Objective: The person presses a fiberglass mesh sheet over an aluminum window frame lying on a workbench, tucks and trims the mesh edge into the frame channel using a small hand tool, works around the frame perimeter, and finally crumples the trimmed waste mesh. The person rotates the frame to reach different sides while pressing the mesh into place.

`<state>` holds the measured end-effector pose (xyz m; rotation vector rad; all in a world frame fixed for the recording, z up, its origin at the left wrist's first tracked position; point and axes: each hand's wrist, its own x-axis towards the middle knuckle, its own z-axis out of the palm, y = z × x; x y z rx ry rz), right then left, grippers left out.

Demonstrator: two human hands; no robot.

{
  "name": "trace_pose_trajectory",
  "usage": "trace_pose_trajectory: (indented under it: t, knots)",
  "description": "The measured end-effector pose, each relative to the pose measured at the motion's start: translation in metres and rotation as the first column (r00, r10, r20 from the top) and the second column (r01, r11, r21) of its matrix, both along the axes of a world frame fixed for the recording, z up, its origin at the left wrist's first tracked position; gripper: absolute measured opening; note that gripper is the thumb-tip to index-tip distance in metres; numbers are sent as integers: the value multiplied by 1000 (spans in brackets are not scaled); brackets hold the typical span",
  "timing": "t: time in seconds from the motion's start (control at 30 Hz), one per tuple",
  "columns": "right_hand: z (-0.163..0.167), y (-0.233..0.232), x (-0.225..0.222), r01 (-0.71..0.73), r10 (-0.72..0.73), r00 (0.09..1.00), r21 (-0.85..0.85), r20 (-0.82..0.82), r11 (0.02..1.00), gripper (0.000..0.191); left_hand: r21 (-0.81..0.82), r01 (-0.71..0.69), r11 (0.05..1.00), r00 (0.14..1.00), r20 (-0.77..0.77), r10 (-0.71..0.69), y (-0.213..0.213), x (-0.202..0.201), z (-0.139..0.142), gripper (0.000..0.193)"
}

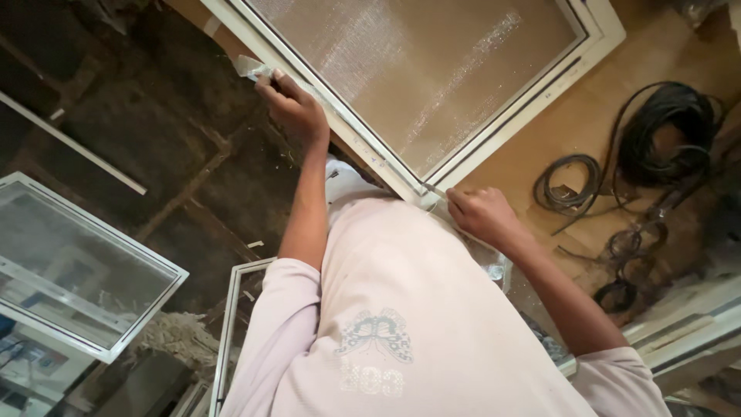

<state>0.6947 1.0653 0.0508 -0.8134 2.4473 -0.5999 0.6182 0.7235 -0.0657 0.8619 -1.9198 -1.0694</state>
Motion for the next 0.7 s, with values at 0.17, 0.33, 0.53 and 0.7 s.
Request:
trace_pose_trajectory:
  t: [0.17, 0.33, 0.53, 0.7]
  knots:
    - [-27, 21, -11, 396, -344, 909, -232, 237, 888, 24, 38, 127, 991, 989, 77, -129, 3, 31, 17, 23]
    - [-51, 15, -15, 377, -310, 913, -261, 266, 888, 18, -242, 248, 938, 968, 97, -231, 17, 68, 28, 16]
    - [-44, 7, -17, 400, -333, 906, -267, 262, 877, 18, -82, 288, 954, 957, -6, -289, 32, 86, 47, 18]
    - [-23, -11, -27, 417, -391, 897, -103, 206, 903, 20, 313, 188, 931, 982, -58, -179, 14, 59, 58, 25]
